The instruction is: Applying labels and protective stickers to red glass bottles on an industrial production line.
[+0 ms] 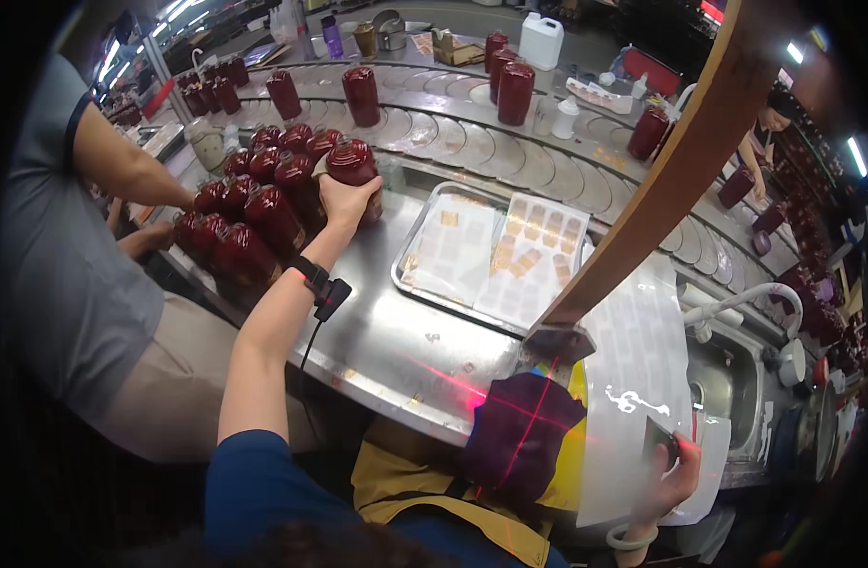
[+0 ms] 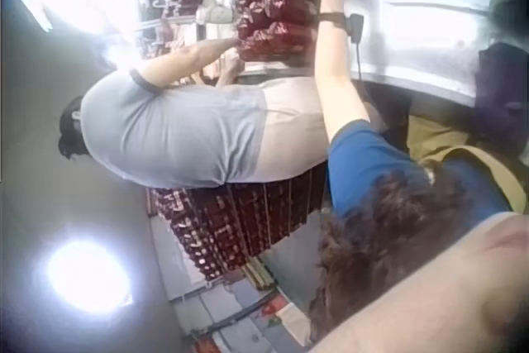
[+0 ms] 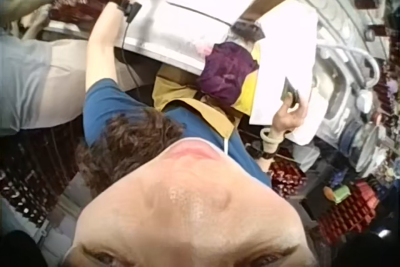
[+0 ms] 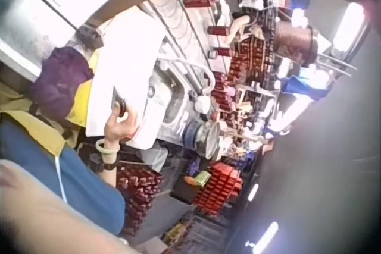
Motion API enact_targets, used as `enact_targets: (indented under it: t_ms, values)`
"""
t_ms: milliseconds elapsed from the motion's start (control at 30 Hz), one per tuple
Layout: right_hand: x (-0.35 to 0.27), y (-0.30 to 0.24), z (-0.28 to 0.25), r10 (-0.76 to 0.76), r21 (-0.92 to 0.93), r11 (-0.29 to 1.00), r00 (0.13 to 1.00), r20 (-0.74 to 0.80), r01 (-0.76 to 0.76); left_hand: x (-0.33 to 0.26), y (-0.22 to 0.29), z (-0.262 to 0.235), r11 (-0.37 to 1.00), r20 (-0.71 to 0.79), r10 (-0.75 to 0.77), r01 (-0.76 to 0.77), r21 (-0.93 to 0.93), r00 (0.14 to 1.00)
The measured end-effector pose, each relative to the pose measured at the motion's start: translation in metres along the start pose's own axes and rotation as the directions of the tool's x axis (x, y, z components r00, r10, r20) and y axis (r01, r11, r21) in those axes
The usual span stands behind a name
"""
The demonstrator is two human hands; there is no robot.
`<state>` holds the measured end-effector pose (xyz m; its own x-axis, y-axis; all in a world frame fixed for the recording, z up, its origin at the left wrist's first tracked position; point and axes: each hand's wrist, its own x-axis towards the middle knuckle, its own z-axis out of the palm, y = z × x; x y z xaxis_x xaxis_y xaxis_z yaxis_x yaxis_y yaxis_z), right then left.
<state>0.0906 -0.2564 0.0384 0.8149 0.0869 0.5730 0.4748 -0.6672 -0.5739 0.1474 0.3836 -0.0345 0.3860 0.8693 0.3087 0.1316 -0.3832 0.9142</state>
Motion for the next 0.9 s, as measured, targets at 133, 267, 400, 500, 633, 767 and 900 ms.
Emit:
enact_targets:
  t_ms: [133,267,400,500,633,767,900]
  values:
    - [0.003,-0.004,0.003,0.008,0.002,1.000,1.000,-0.012,-0.008,0.016,-0.016,0.033,0.963,-0.207,0.137,-0.081,0.259,0.969]
    - [-0.001,-0.001,0.013,0.054,-0.020,0.998,0.998,0.018,-0.053,0.015,-0.017,0.048,0.945,-0.276,0.215,-0.128,0.301,0.937]
    - [-0.007,0.002,0.026,-0.040,-0.110,0.993,0.999,0.017,0.042,-0.019,0.040,0.056,0.769,-0.434,0.626,-0.421,0.481,0.648]
    - [-0.012,0.009,0.034,-0.065,-0.056,0.996,0.998,0.026,0.066,-0.037,0.018,0.090,0.719,-0.109,0.675,-0.619,0.314,0.729]
    - [-0.010,0.006,0.030,-0.083,0.002,0.997,0.992,0.097,0.083,-0.013,-0.019,0.121,0.982,0.166,-0.018,-0.014,0.190,0.986]
    - [-0.029,0.038,0.024,0.173,0.279,0.942,0.983,0.068,-0.185,0.001,-0.031,0.134,0.923,0.180,-0.176,0.099,0.371,0.968]
    - [-0.029,0.040,0.023,0.202,0.292,0.936,0.979,0.021,-0.199,0.018,-0.051,0.146,0.872,0.054,-0.068,0.033,0.488,0.996]
